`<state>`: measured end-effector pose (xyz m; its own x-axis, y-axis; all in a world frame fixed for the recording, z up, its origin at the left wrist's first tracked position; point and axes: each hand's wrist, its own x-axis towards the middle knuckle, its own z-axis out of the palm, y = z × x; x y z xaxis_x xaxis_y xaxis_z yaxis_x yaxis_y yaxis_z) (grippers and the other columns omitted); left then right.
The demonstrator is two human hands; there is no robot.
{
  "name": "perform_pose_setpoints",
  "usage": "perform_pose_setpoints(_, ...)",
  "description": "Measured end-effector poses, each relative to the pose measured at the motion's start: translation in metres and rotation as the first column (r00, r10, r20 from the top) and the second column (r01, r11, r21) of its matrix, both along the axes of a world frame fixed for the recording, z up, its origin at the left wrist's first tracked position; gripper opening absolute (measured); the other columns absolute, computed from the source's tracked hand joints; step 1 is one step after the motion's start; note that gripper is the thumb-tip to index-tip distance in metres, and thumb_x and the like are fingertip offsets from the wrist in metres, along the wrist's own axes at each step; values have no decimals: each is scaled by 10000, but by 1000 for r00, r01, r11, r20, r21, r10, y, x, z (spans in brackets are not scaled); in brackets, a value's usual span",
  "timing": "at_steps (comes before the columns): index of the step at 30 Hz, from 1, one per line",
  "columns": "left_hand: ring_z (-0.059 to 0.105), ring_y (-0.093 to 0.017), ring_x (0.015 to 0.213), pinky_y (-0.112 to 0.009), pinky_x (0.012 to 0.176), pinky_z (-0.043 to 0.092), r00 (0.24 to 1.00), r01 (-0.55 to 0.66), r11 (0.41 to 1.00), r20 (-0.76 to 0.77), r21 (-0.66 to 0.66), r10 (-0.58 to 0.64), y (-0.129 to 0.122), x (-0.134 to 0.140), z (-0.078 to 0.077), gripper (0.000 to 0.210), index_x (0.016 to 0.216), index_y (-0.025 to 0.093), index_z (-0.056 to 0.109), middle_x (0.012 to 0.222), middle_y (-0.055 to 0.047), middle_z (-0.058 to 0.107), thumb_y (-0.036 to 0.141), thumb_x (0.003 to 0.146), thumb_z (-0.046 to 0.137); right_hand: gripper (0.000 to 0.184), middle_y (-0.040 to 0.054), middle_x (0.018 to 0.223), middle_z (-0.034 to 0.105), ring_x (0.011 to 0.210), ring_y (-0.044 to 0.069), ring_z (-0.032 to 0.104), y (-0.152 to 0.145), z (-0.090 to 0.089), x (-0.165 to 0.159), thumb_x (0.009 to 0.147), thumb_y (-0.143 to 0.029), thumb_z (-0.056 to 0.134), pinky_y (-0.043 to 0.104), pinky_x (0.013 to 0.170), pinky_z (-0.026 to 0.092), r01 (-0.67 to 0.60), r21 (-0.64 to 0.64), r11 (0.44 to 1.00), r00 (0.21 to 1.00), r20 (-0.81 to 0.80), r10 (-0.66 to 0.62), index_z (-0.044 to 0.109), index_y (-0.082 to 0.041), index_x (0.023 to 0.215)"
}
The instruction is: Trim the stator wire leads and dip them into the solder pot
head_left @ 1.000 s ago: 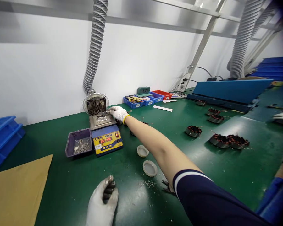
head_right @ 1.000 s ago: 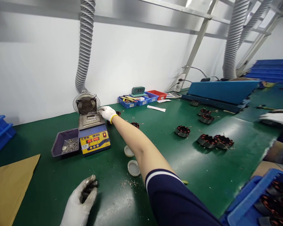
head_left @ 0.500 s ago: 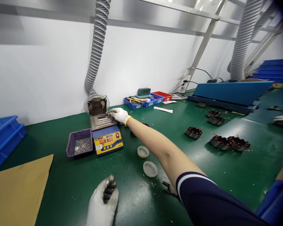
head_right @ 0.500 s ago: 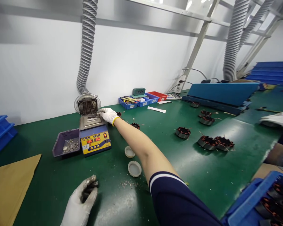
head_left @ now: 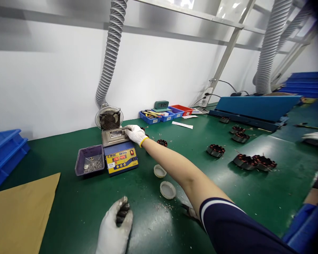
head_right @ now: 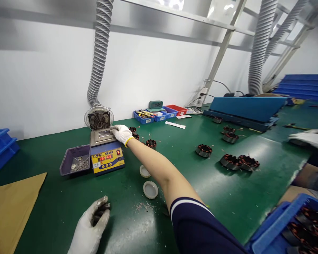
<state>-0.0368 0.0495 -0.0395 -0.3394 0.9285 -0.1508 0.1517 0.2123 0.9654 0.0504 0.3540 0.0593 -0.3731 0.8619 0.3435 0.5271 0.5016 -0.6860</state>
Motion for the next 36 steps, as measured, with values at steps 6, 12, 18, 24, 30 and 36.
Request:
perform_pose_setpoints(6,645,-240,943,-310,848,516,1000,-10,1000,7,0,10,0,0,1,672,1079,89,652,1056,-141,673,526,570,634,283,-23,1048,681,1005,150,608,-14,1,-5,832,-305,533,238,928,459,0,29,1000,1000,20,-1,692,-248,1060)
perform_pose_setpoints(12,653,-240,924,-305,831,526,1000,-23,999,10,26,22,2,0,3,635,1048,91,671,1046,-142,682,507,569,647,309,6,1052,680,1016,185,604,-23,7,-9,847,-309,487,280,925,460,104,22,994,993,51,-105,687,-237,1072)
perform_pose_setpoints(18,664,-233,880,-291,781,539,999,-38,997,4,66,37,1,0,2,594,1009,101,690,997,-134,697,488,558,682,299,-11,1047,677,1010,176,599,-23,7,-13,834,-343,510,261,912,461,108,47,993,989,94,-112,689,-276,1064)
perform_pose_setpoints(24,664,-233,882,-294,797,539,999,-34,997,7,69,33,2,-1,0,609,1018,95,689,1007,-142,693,506,568,675,326,8,1062,674,1014,186,598,-22,12,-9,849,-311,471,274,915,459,139,66,988,983,113,-146,683,-256,1091)
perform_pose_setpoints(30,661,-236,890,-305,808,533,1000,-22,998,-9,64,23,0,0,3,607,1025,98,689,1014,-141,692,514,584,658,316,13,1079,674,1036,198,594,-27,8,0,826,-324,525,278,930,452,94,97,991,985,136,-107,690,-247,1084)
perform_pose_setpoints(36,657,-247,919,-308,818,530,999,-35,998,16,45,34,1,0,4,622,1019,96,690,1039,-143,688,508,552,677,311,7,1005,693,944,163,625,-19,3,3,843,-278,483,242,848,484,105,72,992,989,95,-111,683,-224,1076)
